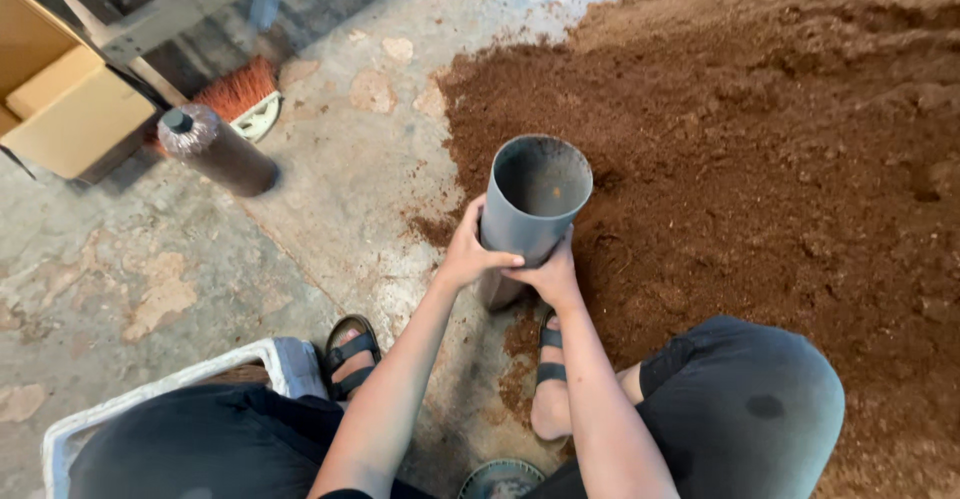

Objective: The person sits on the floor and uses a cylindrical tool to scoop soil from a large pile. They repeatedly fill a clear plastic planting pouch with soil by inserting the pouch into the cylinder and scooping. The filled pouch is held at the end of the clip.

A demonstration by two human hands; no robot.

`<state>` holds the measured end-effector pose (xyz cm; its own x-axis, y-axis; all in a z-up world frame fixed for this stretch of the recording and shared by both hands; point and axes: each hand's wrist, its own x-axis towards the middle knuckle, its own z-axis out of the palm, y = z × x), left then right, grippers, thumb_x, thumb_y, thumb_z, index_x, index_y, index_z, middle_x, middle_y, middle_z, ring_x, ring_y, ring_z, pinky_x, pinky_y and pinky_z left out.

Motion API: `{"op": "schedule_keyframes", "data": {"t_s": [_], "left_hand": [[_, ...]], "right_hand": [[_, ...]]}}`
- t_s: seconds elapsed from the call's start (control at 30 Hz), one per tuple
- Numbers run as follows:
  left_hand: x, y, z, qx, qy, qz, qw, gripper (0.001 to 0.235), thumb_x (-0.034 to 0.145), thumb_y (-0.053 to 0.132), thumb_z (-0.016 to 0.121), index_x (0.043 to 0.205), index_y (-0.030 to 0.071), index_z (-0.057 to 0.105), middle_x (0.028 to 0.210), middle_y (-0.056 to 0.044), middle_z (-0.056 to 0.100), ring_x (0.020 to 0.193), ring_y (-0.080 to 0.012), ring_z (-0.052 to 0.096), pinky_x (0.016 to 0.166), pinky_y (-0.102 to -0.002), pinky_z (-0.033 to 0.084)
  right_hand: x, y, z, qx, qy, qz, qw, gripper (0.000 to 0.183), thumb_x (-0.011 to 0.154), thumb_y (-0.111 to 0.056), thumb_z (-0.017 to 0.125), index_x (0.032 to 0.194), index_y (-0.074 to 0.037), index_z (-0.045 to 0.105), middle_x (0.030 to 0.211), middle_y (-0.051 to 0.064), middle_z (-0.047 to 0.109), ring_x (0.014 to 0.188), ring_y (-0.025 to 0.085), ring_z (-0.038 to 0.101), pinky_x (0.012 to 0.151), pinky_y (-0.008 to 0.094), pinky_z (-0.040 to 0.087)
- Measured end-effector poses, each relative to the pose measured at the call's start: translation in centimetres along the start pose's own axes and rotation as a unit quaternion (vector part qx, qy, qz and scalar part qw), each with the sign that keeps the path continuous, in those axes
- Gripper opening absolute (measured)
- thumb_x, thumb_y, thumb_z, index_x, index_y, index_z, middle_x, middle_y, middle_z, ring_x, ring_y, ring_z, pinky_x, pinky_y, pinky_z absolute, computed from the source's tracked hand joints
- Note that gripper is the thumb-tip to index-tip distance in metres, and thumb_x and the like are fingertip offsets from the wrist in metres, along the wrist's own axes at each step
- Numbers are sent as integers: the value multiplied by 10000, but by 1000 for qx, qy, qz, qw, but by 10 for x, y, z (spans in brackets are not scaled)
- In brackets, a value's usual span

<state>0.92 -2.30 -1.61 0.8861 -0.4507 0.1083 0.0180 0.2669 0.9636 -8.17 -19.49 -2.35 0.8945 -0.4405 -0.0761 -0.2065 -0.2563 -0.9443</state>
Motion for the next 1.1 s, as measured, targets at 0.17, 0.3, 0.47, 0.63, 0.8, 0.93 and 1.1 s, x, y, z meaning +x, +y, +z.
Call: {"op": "schedule_keyframes", "data": {"t_s": [0.17,0.3,0.47,0.63,0.8,0.93,1.1], "left_hand": [[-1,-1,3,-26,-10,2,1000,1304,486,77,1099,1618,82,452,1498,-121,578,1428,-232,455,1264,-443,320],[-3,28,-9,-91,-69,0,993,1301,499,228,1105,1628,84,476,1593,-112,554,1498,-234,461,1295,-418,315],[-5,-45,-56,-99,-21,-76,992,884,788,-64,912,1569,13,505,1524,-163,572,1384,-244,601,1207,-367,471],[-32,-53,-46,32,-22,-147,988,628,1052,302,740,1587,60,520,1466,-217,607,1369,-301,571,1175,-475,464],[-47,17,9,131,-17,-429,894,1374,811,1045,63,1678,22,362,1714,-245,357,1615,-387,307,1330,-613,92],[-48,24,-9,83,-27,-418,904,1352,851,1005,92,1601,-62,449,1581,-301,517,1550,-381,425,1346,-522,201],[-39,61,0,118,-103,-554,818,1133,901,984,165,443,12,520,367,-175,506,319,-204,563,383,-268,488]], "right_hand": [[-6,-21,-5,47,-5,-1,999,1385,435,-302,1133,1555,-37,363,1563,279,509,1514,465,428,1258,631,334],[-8,-31,-6,113,-11,-7,994,1327,480,-377,1125,1542,-101,378,1584,246,479,1544,475,378,1251,689,260],[-2,-15,13,64,-37,99,992,1198,577,-431,1077,1520,-130,402,1586,226,499,1551,431,393,1273,624,309],[-28,1,41,185,23,183,965,714,697,-389,1022,1179,-114,574,1139,48,588,1168,233,565,1030,464,446],[-19,23,46,362,-3,233,903,594,753,-203,945,1206,-163,563,1129,30,621,1105,255,683,923,469,611],[-14,36,53,399,9,288,871,661,810,-346,945,1330,-153,586,1280,42,591,1205,213,602,1041,503,530],[-15,86,65,394,18,395,829,589,769,-358,952,1231,-99,693,1111,146,761,1002,313,768,837,466,637]]}}
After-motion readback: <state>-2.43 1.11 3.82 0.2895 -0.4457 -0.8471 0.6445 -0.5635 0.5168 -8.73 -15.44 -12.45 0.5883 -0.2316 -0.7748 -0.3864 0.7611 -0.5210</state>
